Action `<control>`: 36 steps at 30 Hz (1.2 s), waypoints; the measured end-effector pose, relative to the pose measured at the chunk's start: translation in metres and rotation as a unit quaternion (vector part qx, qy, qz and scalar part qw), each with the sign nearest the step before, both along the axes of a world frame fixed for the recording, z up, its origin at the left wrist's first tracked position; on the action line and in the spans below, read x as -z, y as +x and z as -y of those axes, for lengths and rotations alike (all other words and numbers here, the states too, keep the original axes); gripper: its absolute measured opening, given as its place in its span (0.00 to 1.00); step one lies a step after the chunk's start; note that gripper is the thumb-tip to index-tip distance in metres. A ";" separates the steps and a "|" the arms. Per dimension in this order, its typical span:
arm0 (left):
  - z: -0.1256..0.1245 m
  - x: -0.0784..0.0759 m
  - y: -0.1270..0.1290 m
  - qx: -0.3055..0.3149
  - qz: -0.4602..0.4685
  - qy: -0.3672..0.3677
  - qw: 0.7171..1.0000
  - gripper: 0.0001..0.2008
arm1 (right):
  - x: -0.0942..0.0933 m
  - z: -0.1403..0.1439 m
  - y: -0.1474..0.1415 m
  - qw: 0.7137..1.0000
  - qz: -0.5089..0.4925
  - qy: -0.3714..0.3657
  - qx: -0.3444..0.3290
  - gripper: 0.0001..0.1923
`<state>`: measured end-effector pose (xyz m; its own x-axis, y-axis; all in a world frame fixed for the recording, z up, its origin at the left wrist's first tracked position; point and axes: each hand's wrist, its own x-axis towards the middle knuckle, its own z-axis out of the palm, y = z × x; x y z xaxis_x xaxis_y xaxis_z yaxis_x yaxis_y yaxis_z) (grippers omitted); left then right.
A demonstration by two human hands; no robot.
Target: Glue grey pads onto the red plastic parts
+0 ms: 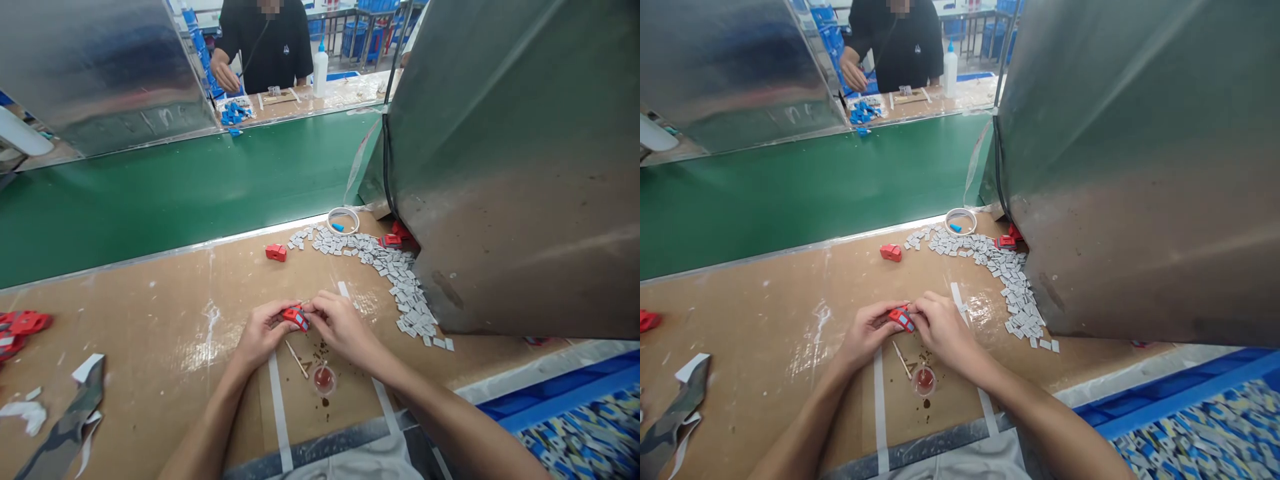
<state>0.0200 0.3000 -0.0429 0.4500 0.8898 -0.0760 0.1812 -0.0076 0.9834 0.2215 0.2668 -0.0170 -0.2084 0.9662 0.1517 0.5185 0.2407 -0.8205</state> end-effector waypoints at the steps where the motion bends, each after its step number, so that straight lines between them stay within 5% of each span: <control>1: 0.001 0.001 0.000 -0.004 -0.013 0.013 1.000 0.15 | 0.001 0.000 0.000 1.000 -0.007 -0.006 0.002 0.08; 9: 0.002 0.000 -0.007 -0.012 -0.084 0.133 0.987 0.13 | 0.007 -0.006 -0.005 0.990 -0.129 -0.062 0.013 0.08; 15: -0.003 -0.010 -0.010 0.011 -0.096 0.211 0.973 0.12 | 0.012 -0.015 0.000 0.958 -0.234 -0.161 -0.039 0.05; 25: 0.002 -0.029 -0.018 0.091 -0.133 0.350 0.923 0.13 | 0.013 -0.011 -0.002 0.888 -0.334 -0.292 -0.120 0.22; 30: 0.004 -0.035 -0.017 0.077 -0.142 0.448 0.879 0.13 | 0.010 -0.009 -0.003 0.904 -0.335 -0.238 -0.118 0.19; 36: 0.002 -0.036 -0.018 0.047 -0.136 0.453 0.880 0.13 | -0.001 -0.007 -0.003 0.970 -0.235 0.008 -0.068 0.07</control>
<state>0.0020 0.2981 -0.0073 0.5995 0.6001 0.5295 0.3650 -0.7938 0.4864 0.2184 0.2742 -0.0165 -0.2387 0.9312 0.2754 0.0512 0.2953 -0.9540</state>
